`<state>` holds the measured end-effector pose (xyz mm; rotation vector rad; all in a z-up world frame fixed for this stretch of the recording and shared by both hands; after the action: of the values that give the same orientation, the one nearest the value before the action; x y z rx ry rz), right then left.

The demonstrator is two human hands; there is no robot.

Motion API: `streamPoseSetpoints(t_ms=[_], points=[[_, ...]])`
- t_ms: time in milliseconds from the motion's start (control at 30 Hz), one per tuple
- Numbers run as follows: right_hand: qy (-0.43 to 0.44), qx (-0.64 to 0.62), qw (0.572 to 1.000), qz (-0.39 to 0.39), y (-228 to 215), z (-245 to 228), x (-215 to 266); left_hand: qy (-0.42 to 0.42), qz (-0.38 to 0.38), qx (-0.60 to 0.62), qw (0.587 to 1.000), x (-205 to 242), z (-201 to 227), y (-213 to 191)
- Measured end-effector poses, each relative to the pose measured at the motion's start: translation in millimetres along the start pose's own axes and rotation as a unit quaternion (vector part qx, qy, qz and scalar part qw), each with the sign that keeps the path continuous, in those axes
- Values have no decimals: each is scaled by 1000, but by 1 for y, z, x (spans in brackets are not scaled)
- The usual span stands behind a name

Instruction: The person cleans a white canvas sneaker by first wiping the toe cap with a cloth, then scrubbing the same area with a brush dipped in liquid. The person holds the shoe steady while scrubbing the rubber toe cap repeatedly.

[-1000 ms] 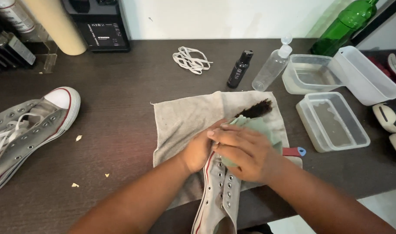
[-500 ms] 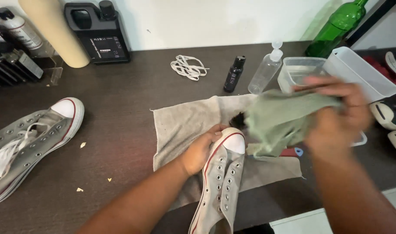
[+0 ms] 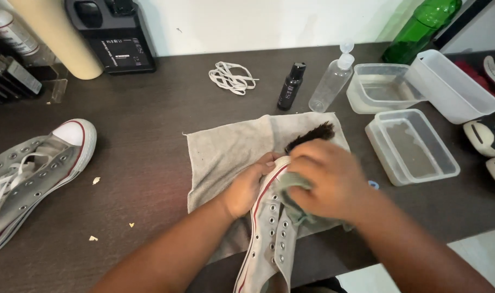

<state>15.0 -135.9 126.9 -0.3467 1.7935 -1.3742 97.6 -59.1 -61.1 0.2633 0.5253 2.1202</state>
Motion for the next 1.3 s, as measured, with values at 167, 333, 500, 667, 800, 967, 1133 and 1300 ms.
streamPoseSetpoints(t_ms=[167, 333, 500, 667, 800, 967, 1133, 1300], points=[[-3, 66, 997, 49, 34, 1, -22, 58, -19, -51, 997, 17, 38, 11], [50, 108, 989, 84, 33, 30, -45, 39, -6, -21, 999, 11, 15, 3], [105, 4, 979, 177, -20, 83, -58, 10, 5, 12, 1000, 1, -9, -3], [101, -12, 954, 282, -82, 145, -2, 6, 8, 50, 999, -1, -10, 0], [153, -126, 958, 207, -127, 193, 41, 8, 11, 73, 997, -1, -16, -4], [207, -250, 939, 113, -127, 166, 66, 4, -4, 39, 999, -7, -22, -8], [246, -366, 897, 20, -97, 130, 51, 51, -68, 125, 989, 14, 19, 24], [251, -303, 910, -129, -1, 73, -14, 95, -77, 7, 992, 17, 37, 30]])
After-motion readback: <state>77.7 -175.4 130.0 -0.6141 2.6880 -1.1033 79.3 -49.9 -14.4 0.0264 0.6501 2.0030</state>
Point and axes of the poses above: each hand's wrist, its own x-axis away from the middle knuckle, its own y-axis out of the palm, z = x × y, the point moved 8 cm from there along -x, towards the middle knuckle, and after that the axes turned 15 degrees about -z, right-handed, at the moved point
